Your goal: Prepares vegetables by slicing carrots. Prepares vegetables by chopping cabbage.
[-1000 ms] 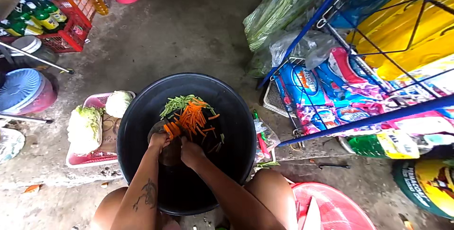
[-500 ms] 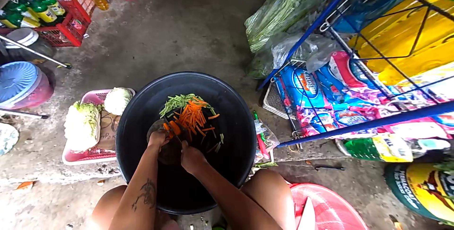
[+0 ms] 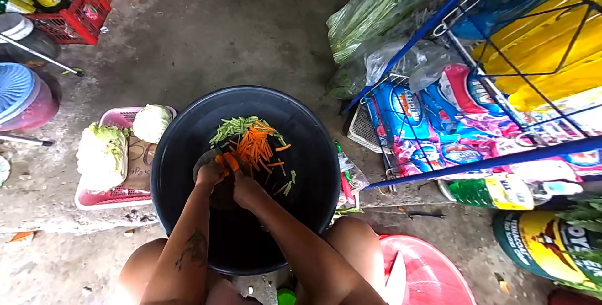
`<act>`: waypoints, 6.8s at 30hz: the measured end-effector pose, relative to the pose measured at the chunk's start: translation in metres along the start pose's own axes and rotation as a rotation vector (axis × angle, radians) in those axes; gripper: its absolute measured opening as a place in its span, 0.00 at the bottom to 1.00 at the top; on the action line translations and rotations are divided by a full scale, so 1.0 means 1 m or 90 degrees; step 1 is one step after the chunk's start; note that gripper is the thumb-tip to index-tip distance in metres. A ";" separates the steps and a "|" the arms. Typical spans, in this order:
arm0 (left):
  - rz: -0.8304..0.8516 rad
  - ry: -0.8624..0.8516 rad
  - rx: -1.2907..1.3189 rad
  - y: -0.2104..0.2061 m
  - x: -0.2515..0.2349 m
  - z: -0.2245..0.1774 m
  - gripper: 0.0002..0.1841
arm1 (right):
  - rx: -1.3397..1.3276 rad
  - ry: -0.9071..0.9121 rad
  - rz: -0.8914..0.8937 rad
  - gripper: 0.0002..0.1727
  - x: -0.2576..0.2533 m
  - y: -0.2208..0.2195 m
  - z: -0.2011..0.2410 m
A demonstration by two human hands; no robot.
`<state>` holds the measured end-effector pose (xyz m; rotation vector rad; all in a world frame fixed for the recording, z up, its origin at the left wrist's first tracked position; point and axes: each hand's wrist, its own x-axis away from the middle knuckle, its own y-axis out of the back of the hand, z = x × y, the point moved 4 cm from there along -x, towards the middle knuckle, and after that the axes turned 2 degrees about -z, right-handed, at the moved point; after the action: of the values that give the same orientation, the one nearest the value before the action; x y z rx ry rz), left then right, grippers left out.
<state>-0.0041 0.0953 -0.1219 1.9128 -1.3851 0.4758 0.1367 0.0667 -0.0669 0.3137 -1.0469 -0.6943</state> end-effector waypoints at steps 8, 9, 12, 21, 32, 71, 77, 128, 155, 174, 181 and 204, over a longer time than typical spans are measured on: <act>0.011 -0.015 -0.048 0.002 -0.006 0.006 0.17 | -0.042 0.006 -0.059 0.29 -0.013 -0.029 -0.011; 0.009 -0.020 -0.054 0.003 -0.007 0.006 0.16 | -0.047 0.005 -0.067 0.28 -0.016 -0.033 -0.013; 0.010 -0.010 -0.060 0.003 -0.005 0.007 0.17 | -0.036 -0.003 -0.061 0.28 -0.016 -0.033 -0.012; 0.003 -0.014 -0.171 0.007 -0.004 0.002 0.21 | 0.023 0.001 -0.010 0.31 -0.010 -0.003 0.002; -0.015 -0.091 -0.311 0.014 -0.010 -0.001 0.19 | 0.065 -0.039 -0.022 0.31 -0.015 -0.018 0.005; 0.000 -0.147 -0.263 0.007 0.002 0.000 0.21 | -0.165 0.055 -0.118 0.29 -0.004 -0.007 -0.047; -0.095 -0.163 -0.498 -0.031 0.023 -0.027 0.45 | -0.203 -0.049 -0.140 0.28 0.017 0.014 -0.082; -0.024 -0.319 -0.513 -0.018 0.000 -0.002 0.53 | 0.060 -0.052 -0.072 0.26 0.003 -0.002 -0.067; -0.112 -0.276 -0.219 -0.020 0.003 0.007 0.11 | 0.218 -0.060 -0.073 0.28 0.002 -0.004 -0.045; -0.111 -0.264 -0.151 -0.021 -0.005 0.015 0.10 | 0.238 -0.063 0.009 0.29 0.006 0.008 -0.032; -0.122 -0.283 -0.165 -0.023 -0.005 0.016 0.10 | 0.161 -0.019 -0.031 0.27 -0.026 -0.014 -0.050; -0.164 -0.300 -0.162 -0.019 -0.004 0.019 0.10 | 0.000 0.053 -0.054 0.29 -0.041 -0.003 -0.082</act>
<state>0.0102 0.0867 -0.1436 2.0235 -1.3720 -0.2835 0.1946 0.0851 -0.1364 0.3864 -0.9582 -0.7509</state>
